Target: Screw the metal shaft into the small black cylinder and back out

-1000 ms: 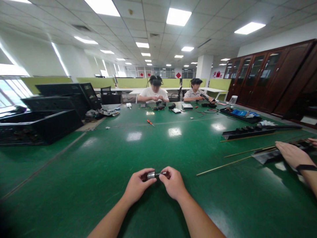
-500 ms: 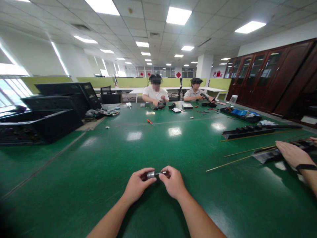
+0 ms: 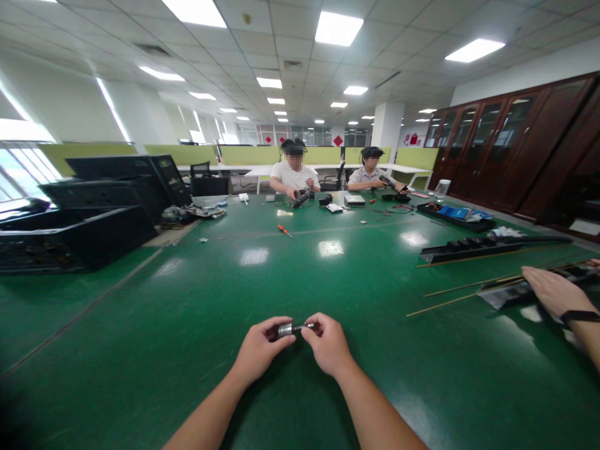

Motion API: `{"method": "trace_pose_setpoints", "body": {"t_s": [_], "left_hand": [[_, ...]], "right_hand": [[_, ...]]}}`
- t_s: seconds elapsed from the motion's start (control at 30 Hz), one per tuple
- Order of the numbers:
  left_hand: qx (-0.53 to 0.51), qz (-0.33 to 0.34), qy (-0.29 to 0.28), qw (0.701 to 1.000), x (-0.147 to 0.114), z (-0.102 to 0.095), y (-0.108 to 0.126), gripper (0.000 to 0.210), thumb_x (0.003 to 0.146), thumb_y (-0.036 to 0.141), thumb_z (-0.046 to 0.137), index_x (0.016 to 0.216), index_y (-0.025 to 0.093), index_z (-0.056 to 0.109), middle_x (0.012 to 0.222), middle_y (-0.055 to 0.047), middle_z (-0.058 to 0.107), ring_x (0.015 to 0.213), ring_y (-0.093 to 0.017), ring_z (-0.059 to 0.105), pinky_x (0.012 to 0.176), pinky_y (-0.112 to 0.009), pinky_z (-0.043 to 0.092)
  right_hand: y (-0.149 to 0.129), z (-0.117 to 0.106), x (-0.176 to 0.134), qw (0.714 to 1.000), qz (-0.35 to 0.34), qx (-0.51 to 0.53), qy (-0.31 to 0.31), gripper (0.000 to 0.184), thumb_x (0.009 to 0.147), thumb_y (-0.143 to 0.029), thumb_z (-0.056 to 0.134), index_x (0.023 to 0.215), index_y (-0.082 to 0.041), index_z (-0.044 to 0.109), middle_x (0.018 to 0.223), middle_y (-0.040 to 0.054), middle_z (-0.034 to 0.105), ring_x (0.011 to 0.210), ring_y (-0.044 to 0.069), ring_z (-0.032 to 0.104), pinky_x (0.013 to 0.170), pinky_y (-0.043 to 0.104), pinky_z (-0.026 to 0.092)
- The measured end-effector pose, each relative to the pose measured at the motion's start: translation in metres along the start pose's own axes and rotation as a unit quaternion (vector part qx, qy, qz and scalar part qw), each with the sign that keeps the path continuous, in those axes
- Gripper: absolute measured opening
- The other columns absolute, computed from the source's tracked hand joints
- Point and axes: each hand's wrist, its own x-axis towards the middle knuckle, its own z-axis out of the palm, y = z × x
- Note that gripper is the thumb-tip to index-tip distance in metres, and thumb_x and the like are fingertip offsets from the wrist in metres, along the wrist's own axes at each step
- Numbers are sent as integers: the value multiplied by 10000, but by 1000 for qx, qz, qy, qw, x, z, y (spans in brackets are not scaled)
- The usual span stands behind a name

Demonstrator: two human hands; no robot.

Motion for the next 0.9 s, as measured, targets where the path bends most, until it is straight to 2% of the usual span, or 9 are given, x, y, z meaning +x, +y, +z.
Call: {"method": "trace_pose_setpoints", "body": {"t_s": [0.47,0.9], "left_hand": [[-14,8,-7,1000,2,-1,-6,362,689,299,755,1020,161,699,939,-73,741,840,-229,683,799,-330,528],[-16,10,5,1000,0,-2,-1,375,651,304,783,991,161,715,919,-68,746,817,-227,681,769,-319,530]], "right_hand": [[-1,-1,1,999,-2,34,6,132,785,-285,610,846,-172,639,671,-7,600,623,147,552,583,243,405],[-6,-4,1,999,-6,46,7,126,770,-271,628,837,-167,655,692,1,617,634,150,557,587,244,411]]}}
